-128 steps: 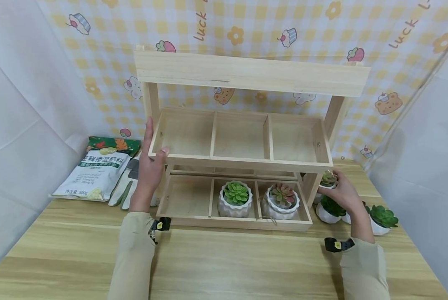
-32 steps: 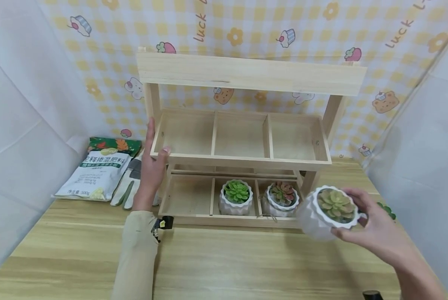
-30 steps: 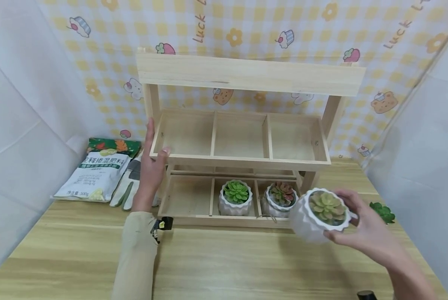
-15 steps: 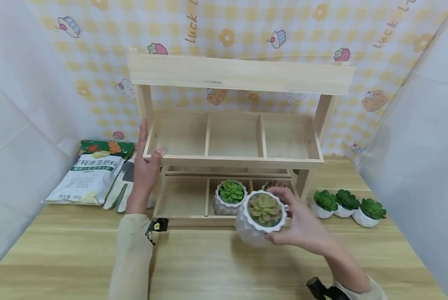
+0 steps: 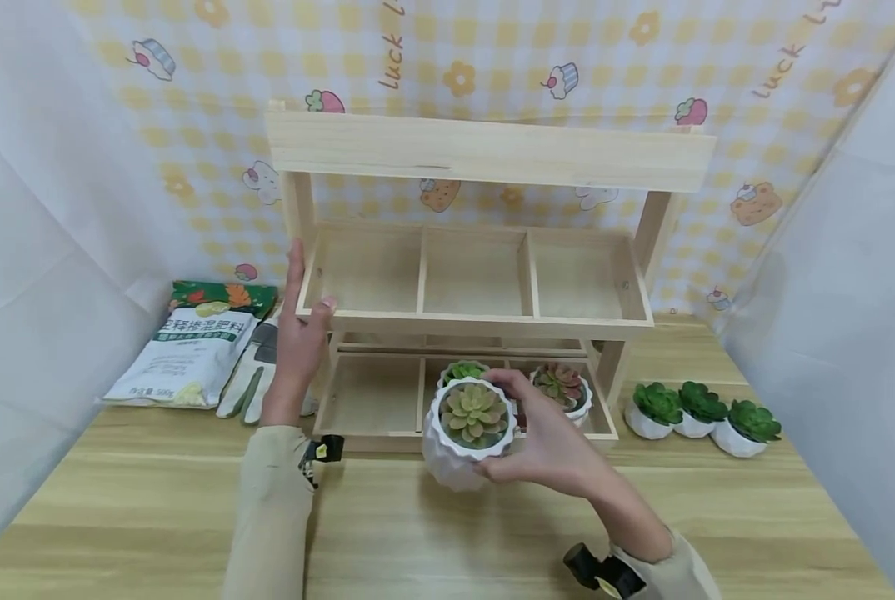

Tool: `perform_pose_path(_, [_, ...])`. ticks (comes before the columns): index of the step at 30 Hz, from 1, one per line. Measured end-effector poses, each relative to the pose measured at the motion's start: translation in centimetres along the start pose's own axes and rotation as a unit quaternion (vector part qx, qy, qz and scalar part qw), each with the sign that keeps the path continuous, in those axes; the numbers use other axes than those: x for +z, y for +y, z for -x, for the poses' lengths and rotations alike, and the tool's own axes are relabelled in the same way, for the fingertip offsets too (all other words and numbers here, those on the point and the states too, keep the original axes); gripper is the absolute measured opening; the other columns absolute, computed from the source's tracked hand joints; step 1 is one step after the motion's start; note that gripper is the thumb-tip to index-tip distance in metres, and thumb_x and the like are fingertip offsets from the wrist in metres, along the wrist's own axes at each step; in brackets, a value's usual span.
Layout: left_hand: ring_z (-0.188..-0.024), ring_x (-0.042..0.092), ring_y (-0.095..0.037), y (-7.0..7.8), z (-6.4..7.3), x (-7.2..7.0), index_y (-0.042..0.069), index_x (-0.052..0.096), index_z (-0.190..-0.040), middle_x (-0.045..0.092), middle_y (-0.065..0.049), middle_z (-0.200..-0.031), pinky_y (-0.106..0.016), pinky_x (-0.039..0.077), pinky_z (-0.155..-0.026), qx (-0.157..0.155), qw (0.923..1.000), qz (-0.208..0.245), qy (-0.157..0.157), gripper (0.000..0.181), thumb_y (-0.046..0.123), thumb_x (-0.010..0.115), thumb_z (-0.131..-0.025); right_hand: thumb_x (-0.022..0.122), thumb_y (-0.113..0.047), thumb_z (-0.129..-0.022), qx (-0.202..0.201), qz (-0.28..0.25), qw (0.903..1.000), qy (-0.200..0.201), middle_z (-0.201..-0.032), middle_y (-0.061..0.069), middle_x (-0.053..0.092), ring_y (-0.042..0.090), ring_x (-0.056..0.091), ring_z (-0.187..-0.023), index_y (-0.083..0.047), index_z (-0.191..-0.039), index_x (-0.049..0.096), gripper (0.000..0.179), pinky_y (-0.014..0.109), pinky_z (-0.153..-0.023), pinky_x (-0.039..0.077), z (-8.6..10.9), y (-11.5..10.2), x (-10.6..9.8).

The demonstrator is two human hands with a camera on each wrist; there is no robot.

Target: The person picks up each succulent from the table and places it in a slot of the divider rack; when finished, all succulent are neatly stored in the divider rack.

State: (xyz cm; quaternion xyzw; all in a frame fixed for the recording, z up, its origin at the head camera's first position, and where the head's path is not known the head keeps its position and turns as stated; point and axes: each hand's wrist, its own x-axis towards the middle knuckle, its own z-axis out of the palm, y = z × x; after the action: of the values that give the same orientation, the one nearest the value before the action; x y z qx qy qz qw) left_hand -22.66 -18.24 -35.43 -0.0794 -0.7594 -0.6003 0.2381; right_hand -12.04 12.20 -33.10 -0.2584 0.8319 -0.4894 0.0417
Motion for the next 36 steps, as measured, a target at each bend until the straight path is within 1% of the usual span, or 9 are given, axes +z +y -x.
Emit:
perform_pose_path(3, [-0.136,0.020,-0.022,-0.1,-0.1,0.1,0.050,0.014,-0.145,0.004,0.018,-0.152,-0.059,0.023,-0.100,0.001,1.0000,0.000,0.001,0.070,0.025,0.047,-0.087,0.081,-0.008,-0.058,-0.003,-0.016,0.9999,-0.003,-0.121,0.007,0.052,0.023,0.053,-0.106,-0.008,-0.130,0.040,0.083,0.040,-0.087,0.044,-0.6,0.0,0.5])
perform_pose_path(8, [-0.136,0.021,-0.021,-0.2,-0.2,0.2,0.049,0.014,-0.145,0.007,0.018,-0.152,-0.058,0.022,-0.101,0.007,1.0000,0.003,0.003,0.071,0.023,0.047,-0.087,0.080,-0.007,-0.058,-0.002,-0.040,0.9992,-0.001,-0.119,0.009,0.052,0.024,0.054,-0.104,-0.006,-0.129,0.041,0.081,0.039,-0.086,0.045,-1.6,0.2,1.5])
perform_pose_path(12, [-0.135,0.022,-0.021,-0.4,-0.2,0.3,0.048,0.014,-0.146,0.009,0.017,-0.152,-0.057,0.022,-0.101,0.017,0.9998,0.002,0.004,0.071,0.023,0.046,-0.087,0.080,-0.007,-0.057,-0.004,-0.025,0.9996,0.014,-0.117,0.008,0.054,0.022,0.055,-0.102,-0.007,-0.128,0.043,0.079,0.039,-0.085,0.045,-2.4,0.1,2.3])
perform_pose_path(16, [-0.134,0.024,-0.022,-0.6,-0.2,0.3,0.048,0.015,-0.146,0.010,0.017,-0.152,-0.057,0.023,-0.100,0.020,0.9998,0.001,0.007,0.071,0.023,0.046,-0.086,0.080,-0.010,-0.057,0.006,-0.012,0.9996,0.025,-0.117,0.005,0.055,0.019,0.055,-0.101,-0.008,-0.128,0.044,0.079,0.037,-0.085,0.044,-3.4,-0.2,3.3])
perform_pose_path(20, [-0.134,0.025,-0.022,-0.6,-0.1,0.0,0.048,0.015,-0.146,0.011,0.017,-0.152,-0.056,0.025,-0.100,0.022,0.9997,-0.003,0.008,0.071,0.024,0.047,-0.086,0.080,-0.011,-0.057,0.013,-0.022,0.9992,0.032,-0.115,0.003,0.055,0.017,0.055,-0.099,-0.008,-0.128,0.045,0.079,0.035,-0.083,0.045,-4.3,-0.5,4.6])
perform_pose_path(22, [-0.134,0.025,-0.022,-0.5,-0.1,-0.1,0.048,0.014,-0.146,0.010,0.017,-0.152,-0.057,0.025,-0.100,0.022,0.9997,-0.007,0.001,0.071,0.025,0.047,-0.086,0.080,-0.011,-0.057,0.007,-0.024,0.9990,0.037,-0.113,0.002,0.056,0.016,0.055,-0.097,-0.008,-0.127,0.046,0.078,0.034,-0.082,0.046,-4.7,-0.5,5.2])
perform_pose_path(26, [-0.136,0.020,-0.022,-0.2,-0.3,-0.5,0.046,0.010,-0.147,0.006,0.015,-0.153,-0.057,0.020,-0.102,0.024,0.9993,-0.014,-0.025,0.073,0.026,0.048,-0.088,0.079,-0.011,-0.057,0.003,-0.033,0.9986,0.041,-0.110,0.001,0.056,0.014,0.055,-0.096,-0.009,-0.125,0.046,0.076,0.033,-0.081,0.046,-5.4,-0.5,6.6])
perform_pose_path(29, [-0.137,0.017,-0.021,-0.1,-0.3,-0.7,0.045,0.008,-0.147,0.005,0.013,-0.153,-0.057,0.017,-0.103,0.023,0.9988,-0.015,-0.040,0.074,0.026,0.049,-0.089,0.079,-0.012,-0.058,0.008,-0.034,0.9983,0.048,-0.109,0.000,0.057,0.013,0.055,-0.095,-0.009,-0.125,0.046,0.075,0.031,-0.080,0.046,-6.0,-0.4,7.4])
perform_pose_path(36, [-0.137,0.016,-0.021,0.1,-0.3,-0.9,0.048,0.007,-0.146,0.005,0.014,-0.153,-0.059,0.017,-0.102,0.015,0.9985,-0.022,-0.048,0.074,0.028,0.050,-0.090,0.079,-0.014,-0.058,0.019,-0.017,0.9968,0.076,-0.108,0.004,0.057,0.016,0.055,-0.094,-0.005,-0.127,0.045,0.077,0.034,-0.079,0.046,-7.2,0.0,9.0])
